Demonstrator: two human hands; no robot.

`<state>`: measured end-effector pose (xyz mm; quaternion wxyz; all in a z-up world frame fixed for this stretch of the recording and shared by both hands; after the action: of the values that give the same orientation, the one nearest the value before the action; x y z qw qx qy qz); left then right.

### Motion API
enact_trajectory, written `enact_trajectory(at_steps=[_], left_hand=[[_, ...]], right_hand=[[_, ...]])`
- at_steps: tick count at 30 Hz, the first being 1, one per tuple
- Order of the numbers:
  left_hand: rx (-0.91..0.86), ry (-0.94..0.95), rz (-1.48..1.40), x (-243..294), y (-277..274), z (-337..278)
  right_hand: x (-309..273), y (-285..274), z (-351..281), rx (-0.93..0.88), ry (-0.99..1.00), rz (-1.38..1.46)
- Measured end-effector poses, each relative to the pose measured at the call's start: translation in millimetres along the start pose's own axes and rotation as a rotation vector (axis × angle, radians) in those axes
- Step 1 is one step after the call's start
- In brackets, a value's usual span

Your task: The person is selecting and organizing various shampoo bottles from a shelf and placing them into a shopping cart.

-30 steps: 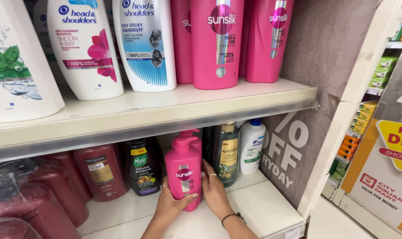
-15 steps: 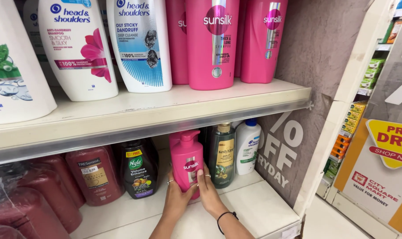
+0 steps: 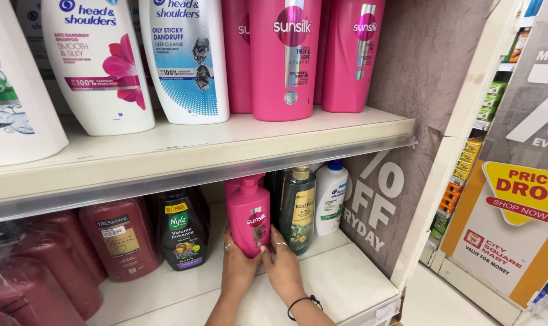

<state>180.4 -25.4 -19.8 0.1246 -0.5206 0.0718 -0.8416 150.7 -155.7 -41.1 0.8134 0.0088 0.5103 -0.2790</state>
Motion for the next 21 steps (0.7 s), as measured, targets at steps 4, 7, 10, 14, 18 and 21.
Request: enact_trajectory(at_steps=[4, 7, 10, 14, 18, 21], left_hand=[[0.023, 0.191, 0.013, -15, -2, -2], [0.005, 0.217, 0.105, -26, -5, -5], [-0.053, 0.086, 0.075, -25, -13, -7], [0.031, 0.143, 0.11, 3, -39, -15], [0.153, 0.218, 0.19, 18, -58, -25], [0.207, 0.406, 0.208, 16, -70, -34]], right_hand=[[-34, -14, -11, 0.056, 0.074, -0.068], [-33, -16, -17, 0.108, 0.061, -0.254], [-51, -15, -24, 0.126, -0.016, -0.298], [-75, -13, -33, 0.105, -0.04, -0.37], [-65, 0, -42, 0.078, -0.228, -0.294], [-76, 4, -56, 0.067, -0.314, -0.302]])
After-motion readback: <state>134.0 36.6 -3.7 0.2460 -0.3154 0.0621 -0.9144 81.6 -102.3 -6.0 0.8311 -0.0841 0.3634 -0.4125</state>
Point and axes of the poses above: each hand's wrist, its own z-axis towards the middle knuckle, its own y-axis out of the palm, x = y × z, the point moved 4 cm from there along z, towards the middle knuckle, and after that the axes turned 4 degrees about y, right-handed, at the moved point
